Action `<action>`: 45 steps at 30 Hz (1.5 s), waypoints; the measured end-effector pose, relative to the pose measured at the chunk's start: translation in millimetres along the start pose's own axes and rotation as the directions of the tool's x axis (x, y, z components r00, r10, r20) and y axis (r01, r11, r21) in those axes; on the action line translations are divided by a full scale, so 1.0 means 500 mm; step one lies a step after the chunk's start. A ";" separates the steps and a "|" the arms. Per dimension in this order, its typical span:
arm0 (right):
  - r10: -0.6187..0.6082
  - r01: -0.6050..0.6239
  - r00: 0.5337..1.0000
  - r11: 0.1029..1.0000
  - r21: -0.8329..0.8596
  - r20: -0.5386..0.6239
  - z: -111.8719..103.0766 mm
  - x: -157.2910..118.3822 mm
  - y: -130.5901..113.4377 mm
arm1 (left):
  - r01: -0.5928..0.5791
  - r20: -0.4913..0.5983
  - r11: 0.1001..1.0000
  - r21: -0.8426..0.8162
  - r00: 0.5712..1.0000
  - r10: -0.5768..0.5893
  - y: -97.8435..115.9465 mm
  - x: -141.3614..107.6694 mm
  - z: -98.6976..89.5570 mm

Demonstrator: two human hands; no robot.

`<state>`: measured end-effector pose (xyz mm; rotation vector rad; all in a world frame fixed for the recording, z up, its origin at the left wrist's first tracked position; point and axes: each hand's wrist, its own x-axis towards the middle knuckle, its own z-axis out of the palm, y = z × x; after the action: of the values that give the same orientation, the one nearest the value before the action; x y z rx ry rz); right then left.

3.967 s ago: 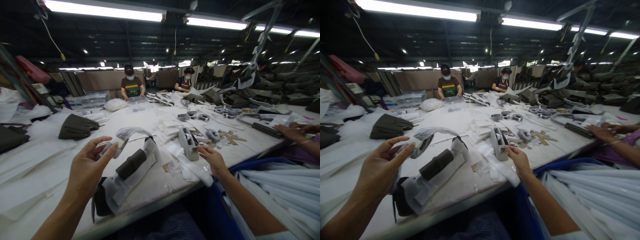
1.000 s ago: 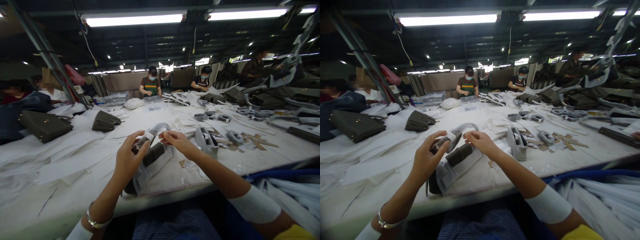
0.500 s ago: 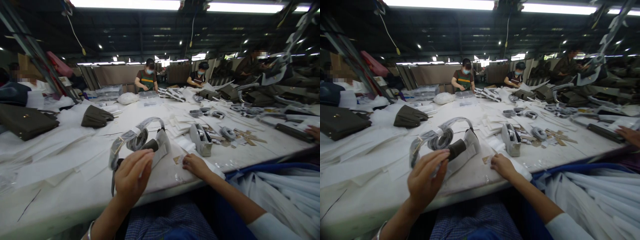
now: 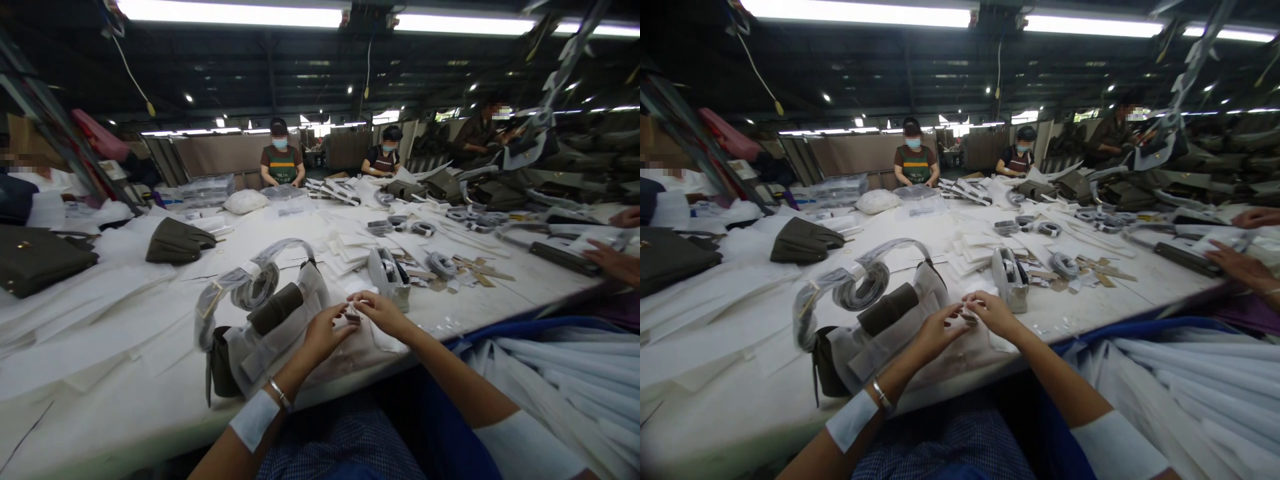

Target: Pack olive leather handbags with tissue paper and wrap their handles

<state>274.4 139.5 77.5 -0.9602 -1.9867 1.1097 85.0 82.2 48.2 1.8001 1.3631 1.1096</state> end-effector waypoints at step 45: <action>0.267 -0.185 0.960 0.829 0.527 -0.082 0.043 -0.063 -0.005 | 0.253 0.121 0.485 -0.837 0.950 -0.288 0.046 0.015 -0.051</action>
<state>272.5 103.9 64.6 -0.9632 -1.3594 1.5500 73.3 82.4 81.6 0.7941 0.8044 1.3041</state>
